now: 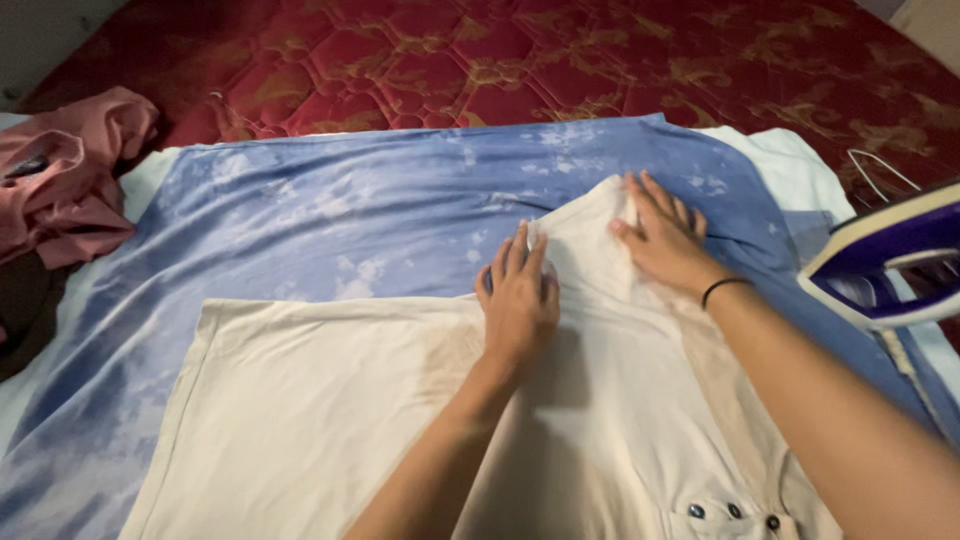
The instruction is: The person irons a white polo shirt laid out on a blue cloth. They use a purple and white iron to smooth the front, sleeves, and collar areas, adjusting the fabric with their left hand as needed.
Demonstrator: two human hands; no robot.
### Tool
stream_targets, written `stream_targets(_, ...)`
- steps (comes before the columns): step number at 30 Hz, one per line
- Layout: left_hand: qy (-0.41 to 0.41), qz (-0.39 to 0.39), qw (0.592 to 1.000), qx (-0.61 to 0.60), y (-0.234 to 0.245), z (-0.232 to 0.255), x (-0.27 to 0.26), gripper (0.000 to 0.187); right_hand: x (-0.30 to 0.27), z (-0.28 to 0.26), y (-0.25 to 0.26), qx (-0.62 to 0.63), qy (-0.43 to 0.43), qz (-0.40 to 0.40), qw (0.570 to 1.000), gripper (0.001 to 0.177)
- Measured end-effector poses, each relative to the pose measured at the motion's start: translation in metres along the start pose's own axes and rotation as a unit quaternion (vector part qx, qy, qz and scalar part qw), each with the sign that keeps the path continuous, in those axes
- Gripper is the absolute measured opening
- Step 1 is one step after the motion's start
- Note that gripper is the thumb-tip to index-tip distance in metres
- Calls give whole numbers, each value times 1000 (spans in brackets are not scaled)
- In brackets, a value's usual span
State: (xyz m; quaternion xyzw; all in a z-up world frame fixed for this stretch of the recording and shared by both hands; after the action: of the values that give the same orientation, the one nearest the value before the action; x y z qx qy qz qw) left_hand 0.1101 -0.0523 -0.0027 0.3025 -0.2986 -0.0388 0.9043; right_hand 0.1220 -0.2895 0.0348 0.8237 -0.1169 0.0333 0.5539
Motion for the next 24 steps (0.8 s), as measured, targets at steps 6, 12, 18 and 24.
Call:
stream_targets(6, -96, -84, 990, 65, 6, 29, -47, 55, -86, -63, -14, 47, 164, 69, 983, 64)
stream_targets(12, -72, -100, 991, 56, 21, 34, -51, 59, -128, -26, -2, -58, 131, 26, 989, 65)
stream_targets(18, -66, -78, 993, 50, 29, 43, -50, 55, -139, 64, 25, -109, -39, 67, 991, 65)
stream_targets(24, -81, -43, 995, 27, 36, 50, -51, 51, -163, 74, 33, -65, -50, 110, 991, 63)
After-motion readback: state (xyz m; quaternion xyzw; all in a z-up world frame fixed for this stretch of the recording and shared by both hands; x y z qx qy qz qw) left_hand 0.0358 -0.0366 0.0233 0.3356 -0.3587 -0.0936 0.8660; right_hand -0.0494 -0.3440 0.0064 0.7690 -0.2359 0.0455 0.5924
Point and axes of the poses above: each hand's wrist, its own x-axis towards the middle knuckle, its own y-axis out of the back of the hand, z = x × y, the point moved 2 cm from there along x, towards the middle knuckle, and after that the axes turned 2 degrees about y, right-handed, at the moved point
